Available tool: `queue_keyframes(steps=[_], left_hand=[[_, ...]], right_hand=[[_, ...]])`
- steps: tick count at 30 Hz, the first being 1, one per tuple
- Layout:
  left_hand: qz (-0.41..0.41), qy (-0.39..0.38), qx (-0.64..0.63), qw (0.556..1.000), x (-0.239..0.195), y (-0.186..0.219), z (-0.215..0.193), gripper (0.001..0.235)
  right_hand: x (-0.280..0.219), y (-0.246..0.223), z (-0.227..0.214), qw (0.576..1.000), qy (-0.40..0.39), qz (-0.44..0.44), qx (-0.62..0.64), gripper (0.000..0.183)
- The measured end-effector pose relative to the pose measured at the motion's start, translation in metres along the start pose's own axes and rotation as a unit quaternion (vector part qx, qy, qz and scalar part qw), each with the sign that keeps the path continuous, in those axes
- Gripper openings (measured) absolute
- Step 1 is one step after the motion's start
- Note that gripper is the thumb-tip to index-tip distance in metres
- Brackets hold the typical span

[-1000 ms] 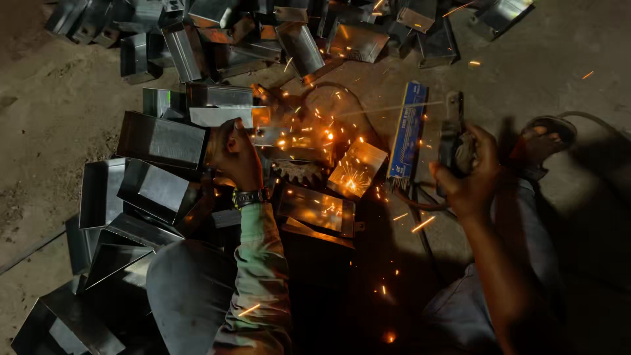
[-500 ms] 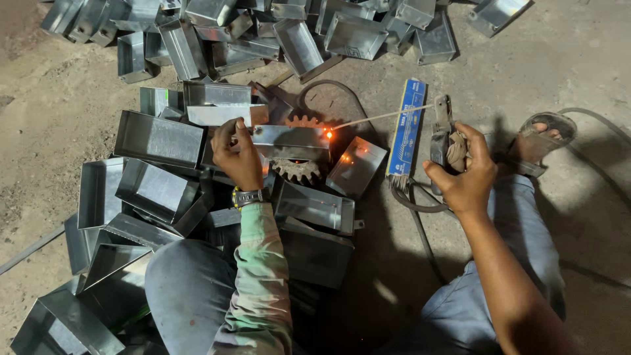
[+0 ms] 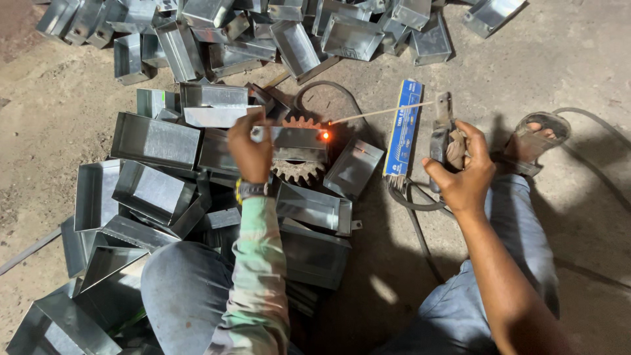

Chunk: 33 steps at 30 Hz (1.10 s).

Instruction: The person welds small metal boxes while sitting on a concrete floor. They use a welding stinger and electrode to join the metal edges and attach small components to the boxes.

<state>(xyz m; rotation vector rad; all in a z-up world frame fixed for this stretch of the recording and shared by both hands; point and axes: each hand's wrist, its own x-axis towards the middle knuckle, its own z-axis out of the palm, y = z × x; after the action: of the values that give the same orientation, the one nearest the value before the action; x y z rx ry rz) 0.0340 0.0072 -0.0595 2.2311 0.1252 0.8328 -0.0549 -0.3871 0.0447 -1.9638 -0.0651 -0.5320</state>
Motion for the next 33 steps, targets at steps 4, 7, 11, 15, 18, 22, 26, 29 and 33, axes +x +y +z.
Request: queue_keyframes(steps=[4, 7, 11, 15, 18, 22, 26, 29, 33], left_hand=[[0.270, -0.205, 0.287, 0.896, 0.008, -0.060, 0.085, 0.075], [0.366, -0.269, 0.252, 0.855, 0.010, -0.091, 0.116, 0.017], [0.420, -0.374, 0.336, 0.755, 0.018, -0.080, 0.108, 0.021], [0.473, -0.257, 0.367, 0.759, 0.154, 0.014, 0.101, 0.038], [0.507, -0.039, 0.393, 0.766, 0.277, 0.104, 0.083, 0.052], [0.415, 0.215, 0.195, 0.862, 0.323, 0.189, 0.024, 0.055], [0.300, 0.129, 0.140, 0.935, 0.247, 0.217, -0.004, 0.027], [0.264, 0.067, 0.083, 0.959, 0.164, 0.159, -0.017, 0.022], [0.007, 0.087, -0.046, 0.995, 0.046, 0.061, -0.029, 0.014]], right_hand=[[0.009, 0.013, -0.009, 0.999, 0.048, -0.022, 0.003, 0.066], [0.016, 0.017, -0.016, 0.994, 0.076, 0.018, 0.071, 0.064], [0.016, 0.021, -0.030, 0.973, 0.106, 0.080, 0.189, 0.060], [0.025, 0.022, -0.037, 0.961, 0.156, 0.073, 0.215, 0.058], [0.028, 0.023, -0.037, 0.948, 0.190, 0.094, 0.236, 0.058], [0.033, 0.024, -0.031, 0.947, 0.194, 0.087, 0.242, 0.057], [0.030, 0.027, -0.032, 0.938, 0.189, 0.126, 0.262, 0.053], [0.032, 0.038, -0.036, 0.910, 0.179, 0.194, 0.321, 0.035], [0.034, 0.064, -0.052, 0.832, 0.135, 0.356, 0.404, 0.031]])
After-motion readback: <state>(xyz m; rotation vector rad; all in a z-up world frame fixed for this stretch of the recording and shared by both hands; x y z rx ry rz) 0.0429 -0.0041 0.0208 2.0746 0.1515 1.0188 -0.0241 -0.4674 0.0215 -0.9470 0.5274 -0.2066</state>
